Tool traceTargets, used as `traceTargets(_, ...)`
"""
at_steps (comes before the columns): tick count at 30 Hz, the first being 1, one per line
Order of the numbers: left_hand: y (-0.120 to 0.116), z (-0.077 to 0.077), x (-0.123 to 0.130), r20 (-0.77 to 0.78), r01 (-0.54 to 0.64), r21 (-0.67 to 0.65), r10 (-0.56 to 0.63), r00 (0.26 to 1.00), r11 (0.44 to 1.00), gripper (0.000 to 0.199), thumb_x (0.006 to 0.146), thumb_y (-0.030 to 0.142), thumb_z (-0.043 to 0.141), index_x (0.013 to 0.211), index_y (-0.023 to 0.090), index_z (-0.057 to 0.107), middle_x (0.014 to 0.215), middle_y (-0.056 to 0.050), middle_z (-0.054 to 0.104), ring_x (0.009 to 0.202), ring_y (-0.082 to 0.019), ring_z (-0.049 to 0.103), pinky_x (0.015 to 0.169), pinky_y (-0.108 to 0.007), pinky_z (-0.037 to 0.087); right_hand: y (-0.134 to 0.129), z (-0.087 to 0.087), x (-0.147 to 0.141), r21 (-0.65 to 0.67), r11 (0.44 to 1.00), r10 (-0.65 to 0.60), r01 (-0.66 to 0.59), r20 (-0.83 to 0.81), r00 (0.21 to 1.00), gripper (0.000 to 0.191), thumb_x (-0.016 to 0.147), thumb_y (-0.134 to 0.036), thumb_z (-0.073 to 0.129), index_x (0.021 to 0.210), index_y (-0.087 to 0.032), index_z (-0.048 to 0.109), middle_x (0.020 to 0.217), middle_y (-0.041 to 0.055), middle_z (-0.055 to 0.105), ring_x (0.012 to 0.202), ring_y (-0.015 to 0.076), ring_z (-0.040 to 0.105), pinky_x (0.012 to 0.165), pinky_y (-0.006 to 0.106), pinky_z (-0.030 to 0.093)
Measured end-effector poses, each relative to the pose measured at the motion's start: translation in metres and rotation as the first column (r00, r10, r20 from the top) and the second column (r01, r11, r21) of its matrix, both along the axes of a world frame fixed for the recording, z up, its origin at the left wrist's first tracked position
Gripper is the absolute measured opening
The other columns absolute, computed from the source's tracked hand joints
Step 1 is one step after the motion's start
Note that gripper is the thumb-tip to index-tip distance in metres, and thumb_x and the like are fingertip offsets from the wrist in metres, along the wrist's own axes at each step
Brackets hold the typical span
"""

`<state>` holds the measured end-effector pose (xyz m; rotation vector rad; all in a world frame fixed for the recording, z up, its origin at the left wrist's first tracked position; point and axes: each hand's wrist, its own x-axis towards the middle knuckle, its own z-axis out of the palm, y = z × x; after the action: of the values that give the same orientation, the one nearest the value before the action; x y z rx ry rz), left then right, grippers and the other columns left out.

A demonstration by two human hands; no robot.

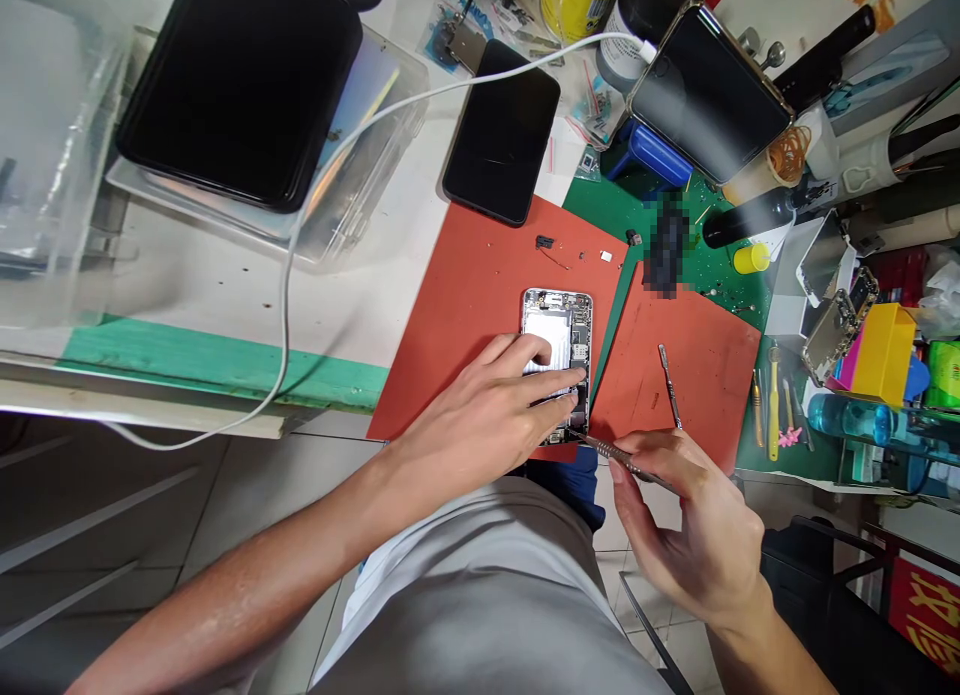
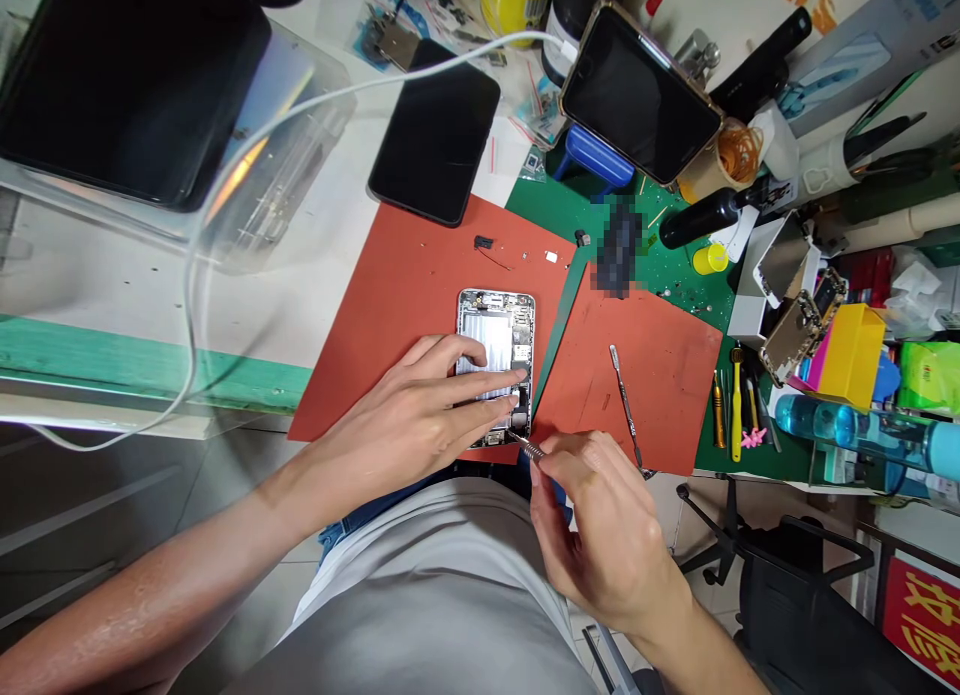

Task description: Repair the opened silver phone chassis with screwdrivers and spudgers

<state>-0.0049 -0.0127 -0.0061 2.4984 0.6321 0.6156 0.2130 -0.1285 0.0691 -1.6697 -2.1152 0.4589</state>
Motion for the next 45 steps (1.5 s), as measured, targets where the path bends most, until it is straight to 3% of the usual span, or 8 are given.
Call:
traceTargets(5, 0.000, 0.000, 0.000, 0.022, -0.008, -0.011, 0.009, 1.000, 1.000, 0.021, 0.109, 0.020, 0.062, 0.117, 0.018, 0.081, 0.142, 0.000, 0.074, 0.124, -0.029, 0.051, 0.103, -0.045, 0.045, 0.002, 0.006, 0.002, -0.068, 0.992, 0.106, -0.109, -0.053, 0.993, 0.034, 0.094, 0.001, 0.064, 0.120, -0.020, 0.061, 0.116, 0.0103, 0.074, 0.103, 0.0226, 0.070, 0.088, 0.039, 0.058)
traceTargets(12, 0.000, -0.001, 0.001, 0.040, -0.011, -0.010, 0.011, 0.999, 1.000, 0.019, 0.107, 0.017, 0.064, 0.113, 0.018, 0.082, 0.141, 0.001, 0.074, 0.123, -0.029, 0.051, 0.101, -0.045, 0.045, 0.014, 0.006, -0.004, -0.011, 0.998, 0.060, -0.059, 0.124, 0.990, 0.011, 0.101, -0.013, 0.070, 0.098, -0.021, 0.062, 0.074, -0.0002, 0.064, 0.066, 0.0166, 0.056, 0.062, 0.034, 0.044)
traceTargets(17, 0.000, -0.003, 0.002, 0.053, -0.009, -0.011, 0.010, 0.999, 1.000, 0.018, 0.106, 0.017, 0.065, 0.113, 0.018, 0.081, 0.141, 0.001, 0.074, 0.122, -0.030, 0.051, 0.100, -0.045, 0.045, 0.017, 0.004, -0.007, 0.044, 0.996, 0.078, -0.084, 0.116, 0.990, 0.012, 0.100, -0.008, 0.065, 0.099, -0.020, 0.063, 0.076, 0.0015, 0.065, 0.067, 0.0172, 0.056, 0.062, 0.035, 0.043)
traceTargets(20, -0.001, -0.003, 0.002, 0.054, -0.012, -0.015, 0.013, 0.998, 1.000, 0.017, 0.106, 0.016, 0.066, 0.112, 0.018, 0.081, 0.141, 0.002, 0.074, 0.121, -0.029, 0.052, 0.100, -0.045, 0.045, 0.017, 0.004, -0.008, 0.086, 0.991, 0.092, -0.105, 0.145, 0.985, 0.014, 0.100, -0.009, 0.069, 0.094, -0.020, 0.062, 0.070, -0.0008, 0.060, 0.060, 0.0151, 0.048, 0.057, 0.034, 0.038)
traceTargets(26, -0.001, -0.003, 0.001, 0.059, -0.013, -0.007, 0.013, 0.998, 1.000, 0.016, 0.105, 0.015, 0.067, 0.111, 0.018, 0.081, 0.140, 0.002, 0.074, 0.121, -0.030, 0.052, 0.100, -0.045, 0.046, 0.018, 0.004, -0.010, 0.115, 0.984, 0.120, -0.138, 0.145, 0.982, 0.014, 0.098, -0.002, 0.063, 0.100, -0.017, 0.064, 0.071, 0.0004, 0.059, 0.064, 0.0160, 0.048, 0.058, 0.034, 0.040)
traceTargets(41, -0.001, -0.002, 0.001, 0.044, -0.019, 0.007, 0.019, 0.999, 1.000, 0.017, 0.105, 0.015, 0.066, 0.112, 0.019, 0.081, 0.140, 0.001, 0.074, 0.122, -0.030, 0.053, 0.100, -0.045, 0.047, 0.019, 0.004, -0.013, 0.157, 0.978, 0.101, -0.137, 0.215, 0.971, 0.009, 0.100, -0.006, 0.066, 0.101, -0.015, 0.066, 0.069, -0.0006, 0.058, 0.060, 0.0152, 0.049, 0.057, 0.034, 0.041)
traceTargets(45, -0.001, -0.002, 0.001, 0.041, -0.016, -0.007, 0.016, 0.999, 1.000, 0.018, 0.105, 0.015, 0.066, 0.114, 0.019, 0.081, 0.142, 0.002, 0.074, 0.123, -0.030, 0.052, 0.100, -0.046, 0.047, 0.019, 0.002, -0.015, 0.175, 0.981, 0.053, -0.089, 0.200, 0.978, 0.009, 0.099, -0.006, 0.069, 0.103, -0.014, 0.065, 0.069, -0.0008, 0.059, 0.060, 0.0140, 0.050, 0.057, 0.033, 0.042)
